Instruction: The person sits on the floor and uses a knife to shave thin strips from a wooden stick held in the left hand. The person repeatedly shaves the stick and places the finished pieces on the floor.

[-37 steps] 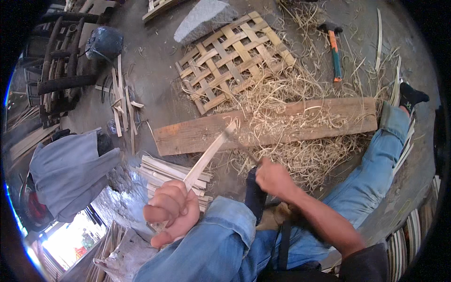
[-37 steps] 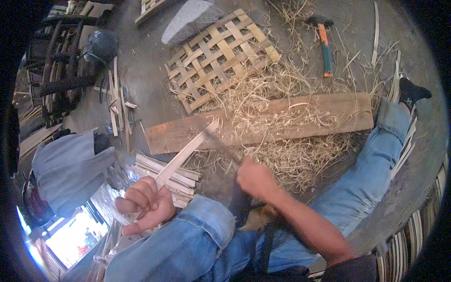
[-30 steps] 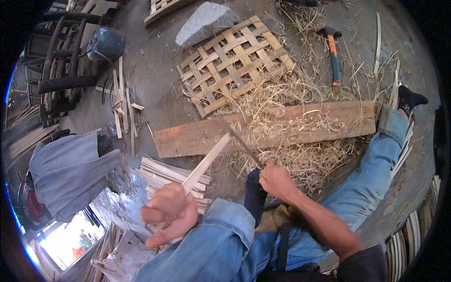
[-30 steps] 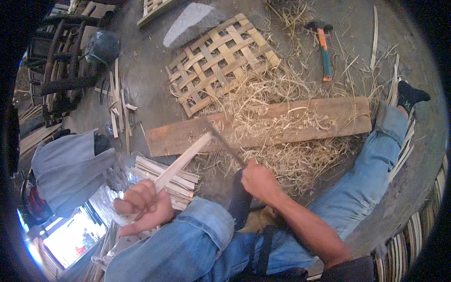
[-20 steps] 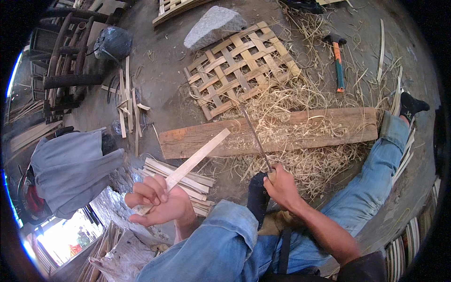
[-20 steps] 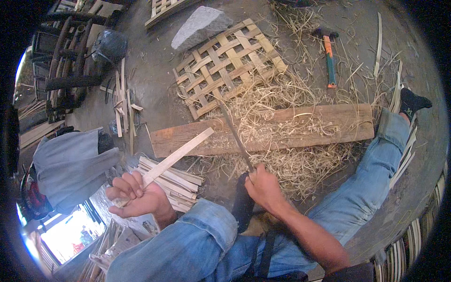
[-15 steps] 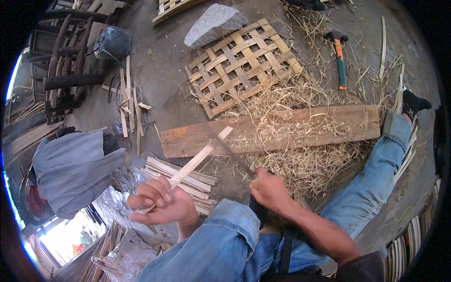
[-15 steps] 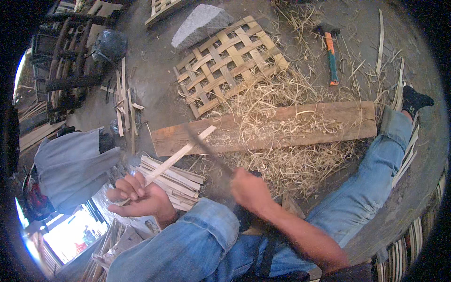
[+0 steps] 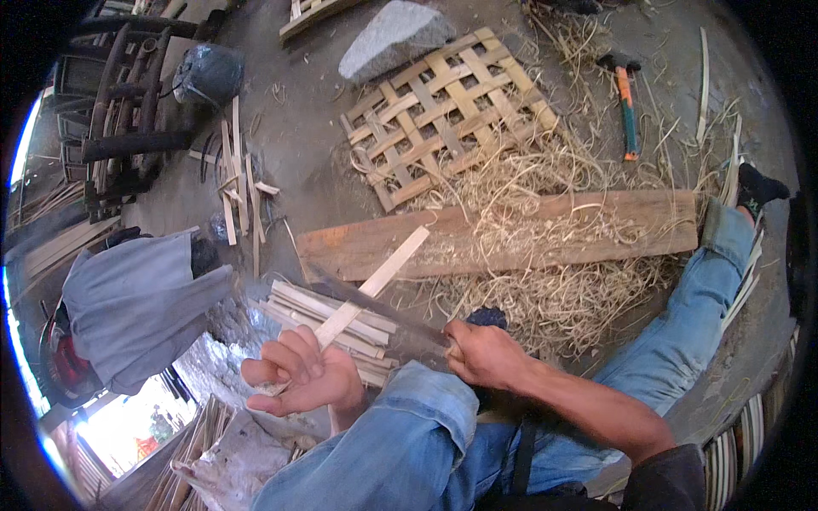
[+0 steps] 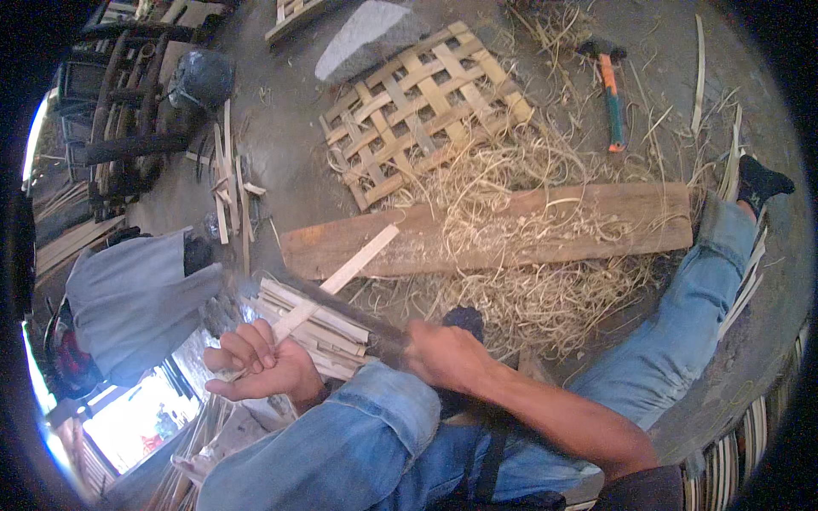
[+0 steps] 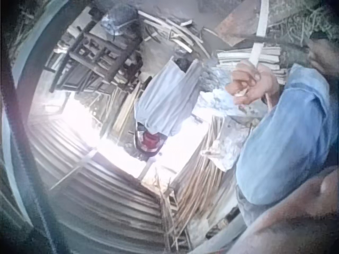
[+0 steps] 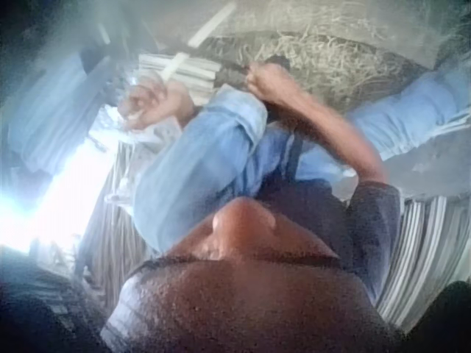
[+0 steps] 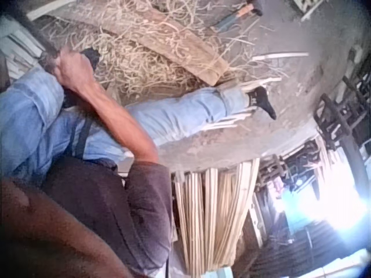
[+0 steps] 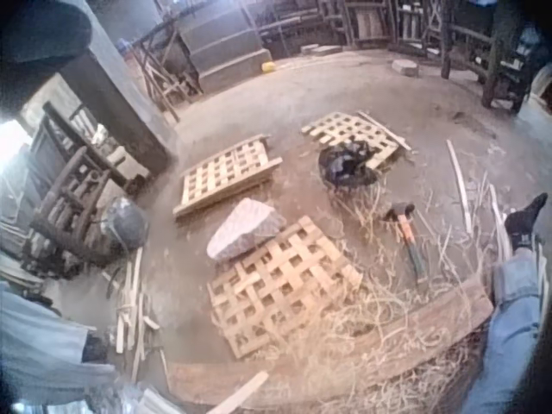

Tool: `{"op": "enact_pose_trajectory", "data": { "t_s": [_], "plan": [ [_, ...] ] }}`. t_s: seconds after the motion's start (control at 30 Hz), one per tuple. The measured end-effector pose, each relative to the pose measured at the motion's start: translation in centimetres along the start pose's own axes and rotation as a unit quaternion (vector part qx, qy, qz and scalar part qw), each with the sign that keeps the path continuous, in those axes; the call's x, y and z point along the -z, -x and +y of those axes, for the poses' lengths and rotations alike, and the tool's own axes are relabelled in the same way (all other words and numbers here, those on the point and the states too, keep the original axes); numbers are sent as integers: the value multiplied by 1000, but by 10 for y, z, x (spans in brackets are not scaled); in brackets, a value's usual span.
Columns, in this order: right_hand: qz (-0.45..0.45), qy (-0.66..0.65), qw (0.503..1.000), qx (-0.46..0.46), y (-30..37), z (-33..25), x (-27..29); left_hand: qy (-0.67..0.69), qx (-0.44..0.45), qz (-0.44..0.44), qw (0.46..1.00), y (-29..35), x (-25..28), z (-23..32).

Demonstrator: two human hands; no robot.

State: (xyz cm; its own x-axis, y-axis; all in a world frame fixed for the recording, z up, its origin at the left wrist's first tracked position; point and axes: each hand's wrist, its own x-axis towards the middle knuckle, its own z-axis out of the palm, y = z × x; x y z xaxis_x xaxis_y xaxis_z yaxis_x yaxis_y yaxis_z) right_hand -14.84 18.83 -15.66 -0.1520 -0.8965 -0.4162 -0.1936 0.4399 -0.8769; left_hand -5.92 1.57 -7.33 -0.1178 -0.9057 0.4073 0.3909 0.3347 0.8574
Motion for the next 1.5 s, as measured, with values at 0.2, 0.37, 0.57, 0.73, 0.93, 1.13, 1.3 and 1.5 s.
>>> {"op": "enact_pose_trajectory", "data": {
  "t_s": [0.2, 0.37, 0.57, 0.73, 0.93, 1.13, 1.3, 1.5],
  "plan": [
    [3, 12, 999, -42, -9, 21, -4, 11, 7, 16, 1000, -4, 4, 4],
    [55, 11, 990, -127, -13, 58, -13, 4, 5, 63, 998, -7, -3, 2],
    [100, 2, 983, -152, -11, 69, -17, 9, 14, 65, 998, -10, -4, 1],
    [90, 38, 985, -141, -9, 62, -14, -6, 11, 59, 998, -17, 2, -3],
    [110, 79, 982, -133, -5, 64, -8, 2, 28, 88, 996, -23, 7, -7],
    [136, 101, 979, -109, 3, 66, -12, 19, 45, 97, 994, -39, 16, -9],
    [125, 85, 979, -136, 8, 64, -7, 56, 56, 86, 993, -48, 33, -13],
    [82, 50, 990, -108, 23, 21, -2, 123, 67, -19, 990, -41, 32, -10]
  ]
}}
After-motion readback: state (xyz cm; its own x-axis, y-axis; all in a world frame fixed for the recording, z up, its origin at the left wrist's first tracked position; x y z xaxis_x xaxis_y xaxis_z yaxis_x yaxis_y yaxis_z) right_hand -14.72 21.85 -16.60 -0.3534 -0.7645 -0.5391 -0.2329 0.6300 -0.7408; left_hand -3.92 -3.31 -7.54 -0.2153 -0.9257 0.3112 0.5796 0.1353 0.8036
